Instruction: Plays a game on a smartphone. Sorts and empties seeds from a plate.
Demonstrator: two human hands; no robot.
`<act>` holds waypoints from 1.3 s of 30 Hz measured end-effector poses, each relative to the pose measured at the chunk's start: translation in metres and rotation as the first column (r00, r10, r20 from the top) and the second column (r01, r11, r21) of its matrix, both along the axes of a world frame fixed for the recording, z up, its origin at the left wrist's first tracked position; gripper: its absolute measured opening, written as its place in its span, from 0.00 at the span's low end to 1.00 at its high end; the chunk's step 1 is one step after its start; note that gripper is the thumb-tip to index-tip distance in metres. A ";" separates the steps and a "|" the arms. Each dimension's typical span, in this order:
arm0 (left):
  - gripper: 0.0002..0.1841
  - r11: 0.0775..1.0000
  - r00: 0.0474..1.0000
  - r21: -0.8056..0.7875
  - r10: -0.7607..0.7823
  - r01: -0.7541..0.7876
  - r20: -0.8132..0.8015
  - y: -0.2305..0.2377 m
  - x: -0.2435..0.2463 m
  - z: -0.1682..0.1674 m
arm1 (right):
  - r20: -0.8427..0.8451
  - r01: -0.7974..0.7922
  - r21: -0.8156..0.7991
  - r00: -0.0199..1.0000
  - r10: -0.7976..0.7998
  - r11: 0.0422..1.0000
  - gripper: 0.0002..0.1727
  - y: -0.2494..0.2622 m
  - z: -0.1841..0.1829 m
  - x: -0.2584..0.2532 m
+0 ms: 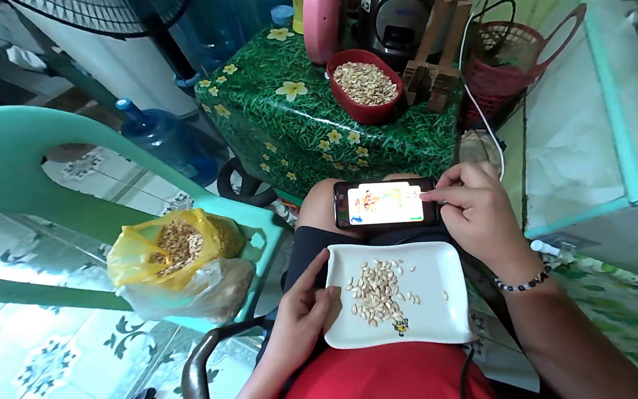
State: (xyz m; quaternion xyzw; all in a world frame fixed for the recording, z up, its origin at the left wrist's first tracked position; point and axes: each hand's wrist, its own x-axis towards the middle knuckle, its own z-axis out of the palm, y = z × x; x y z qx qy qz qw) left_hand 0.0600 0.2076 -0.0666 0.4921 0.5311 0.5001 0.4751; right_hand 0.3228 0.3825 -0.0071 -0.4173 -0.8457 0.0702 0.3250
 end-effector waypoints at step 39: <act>0.31 1.000 1.000 -0.004 -0.001 0.001 -0.001 0.000 0.000 -0.001 | 0.021 0.032 0.021 0.999 -0.033 0.999 0.21 0.009 -0.003 -0.007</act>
